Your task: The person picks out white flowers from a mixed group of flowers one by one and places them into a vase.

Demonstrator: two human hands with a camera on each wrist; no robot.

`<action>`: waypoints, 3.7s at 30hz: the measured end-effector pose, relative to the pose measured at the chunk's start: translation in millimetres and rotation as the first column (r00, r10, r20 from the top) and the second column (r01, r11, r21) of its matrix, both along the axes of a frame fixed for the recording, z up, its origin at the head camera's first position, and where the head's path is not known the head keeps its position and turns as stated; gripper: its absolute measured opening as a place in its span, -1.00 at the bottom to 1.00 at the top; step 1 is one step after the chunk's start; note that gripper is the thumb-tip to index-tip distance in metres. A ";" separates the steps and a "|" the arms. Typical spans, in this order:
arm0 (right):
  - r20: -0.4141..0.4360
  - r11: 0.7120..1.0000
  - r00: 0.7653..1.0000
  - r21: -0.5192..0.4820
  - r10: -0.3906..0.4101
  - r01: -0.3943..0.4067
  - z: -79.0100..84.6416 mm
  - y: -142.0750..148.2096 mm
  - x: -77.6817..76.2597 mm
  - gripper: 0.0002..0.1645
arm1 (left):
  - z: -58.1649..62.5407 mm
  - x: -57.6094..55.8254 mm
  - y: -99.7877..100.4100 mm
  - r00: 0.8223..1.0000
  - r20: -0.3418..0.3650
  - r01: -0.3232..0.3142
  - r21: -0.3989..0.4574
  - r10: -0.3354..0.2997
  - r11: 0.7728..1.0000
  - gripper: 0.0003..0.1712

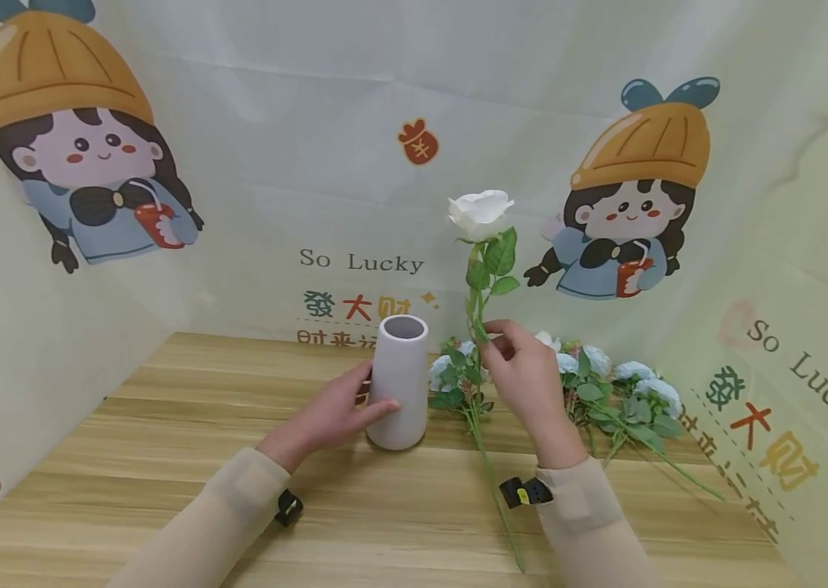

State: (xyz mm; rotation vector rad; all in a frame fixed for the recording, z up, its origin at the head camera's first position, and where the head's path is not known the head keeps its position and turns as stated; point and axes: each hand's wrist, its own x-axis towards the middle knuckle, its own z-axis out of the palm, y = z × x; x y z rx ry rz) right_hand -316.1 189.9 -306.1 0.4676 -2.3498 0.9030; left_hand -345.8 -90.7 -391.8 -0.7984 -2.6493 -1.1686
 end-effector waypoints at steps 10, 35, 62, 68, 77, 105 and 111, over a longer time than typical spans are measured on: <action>0.004 0.995 0.999 -0.088 0.051 -0.051 11.5 -22.3 -0.4 -0.65 | 0.4 -0.9 0.3 1.000 -0.006 0.006 0.004 -0.006 1.000 -0.14; -0.407 0.931 0.910 -0.294 0.082 -0.216 24.1 -44.6 3.3 -0.87 | 0.2 2.5 -1.3 1.000 0.008 0.019 0.017 -0.019 1.000 -0.14; -0.228 0.972 0.971 -0.200 0.075 -0.122 -15.2 -78.5 -17.7 -0.72 | -0.6 -0.2 -0.9 0.998 -0.040 0.039 0.020 -0.038 0.999 -0.17; -0.211 0.971 0.976 -0.215 0.062 -0.108 -15.6 -81.9 -17.0 -0.75 | -0.1 0.6 0.1 0.999 -0.039 0.038 0.006 -0.038 0.999 -0.15; -0.253 0.983 0.967 -0.169 0.029 -0.074 -15.4 -83.7 -19.0 -0.74 | 0.6 -0.2 0.3 0.996 -0.077 0.055 0.013 -0.053 0.998 -0.20; -0.146 0.944 0.982 -0.287 0.122 -0.160 -3.6 -73.7 -10.1 -0.73 | 0.2 0.6 -2.6 0.999 -0.030 0.041 0.033 -0.040 0.999 -0.18; -0.144 0.956 0.982 -0.250 0.121 -0.154 -6.8 -69.2 -12.5 -0.73 | -0.3 -0.4 -2.6 0.999 -0.008 0.037 0.034 -0.036 0.999 -0.16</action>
